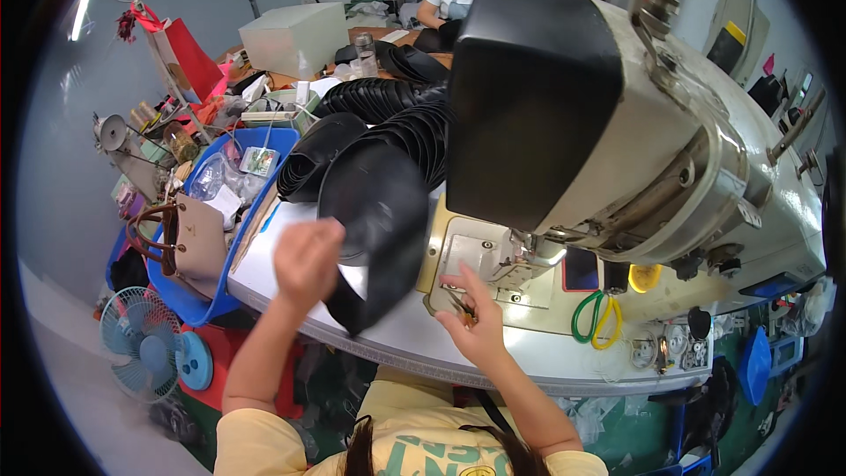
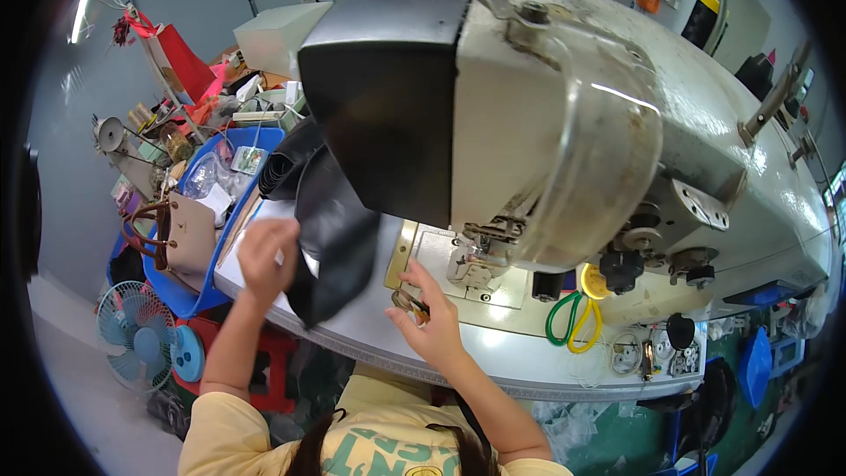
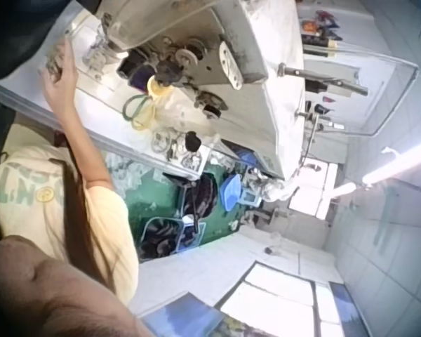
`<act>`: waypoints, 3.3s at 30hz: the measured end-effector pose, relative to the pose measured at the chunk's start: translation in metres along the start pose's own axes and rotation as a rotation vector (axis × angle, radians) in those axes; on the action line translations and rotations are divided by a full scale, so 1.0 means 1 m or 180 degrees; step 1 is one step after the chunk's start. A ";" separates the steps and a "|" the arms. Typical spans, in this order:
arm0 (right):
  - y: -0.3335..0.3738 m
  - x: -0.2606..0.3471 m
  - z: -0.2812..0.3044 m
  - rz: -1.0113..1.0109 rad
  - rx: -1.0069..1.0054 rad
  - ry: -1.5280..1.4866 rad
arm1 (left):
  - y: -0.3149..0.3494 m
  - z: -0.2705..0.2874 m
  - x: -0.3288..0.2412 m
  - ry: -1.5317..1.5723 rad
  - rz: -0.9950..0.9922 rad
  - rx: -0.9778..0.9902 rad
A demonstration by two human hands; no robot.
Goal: The person operates an industrial sewing machine to stitch black leather-like bag components. They repeatedly pick up a bag part, guide it under the needle, and sew along the edge before placing the finished item aside. The process is repeated for multiple units throughout the clip.
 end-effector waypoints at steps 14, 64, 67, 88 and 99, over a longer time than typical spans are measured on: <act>0.002 0.005 0.108 -0.0741 -0.0942 -0.0500 | -0.008 -0.106 -0.118 0.1685 -0.0077 -0.0052; -0.004 0.027 0.081 0.0438 -0.0634 0.2695 | -0.045 -0.139 -0.082 0.1885 -0.0087 0.0243; -0.005 0.032 0.085 0.0430 -0.0555 0.2632 | -0.046 -0.139 -0.080 0.1890 -0.0132 0.0303; -0.020 0.010 0.114 0.0355 -0.0360 0.2104 | -0.050 -0.139 -0.094 0.1492 0.0040 0.0072; -0.027 -0.003 0.125 0.0416 -0.0563 0.2270 | -0.015 -0.148 -0.096 0.1915 0.0723 -0.0189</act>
Point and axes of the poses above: each hand's wrist, its own y-axis away from the middle knuckle, its own z-axis out of the back of the hand, x = y × z, the point moved 3 cm from there along -y, towards the middle knuckle, and after that the axes turned 12 degrees about y, right-handed, at the moved point
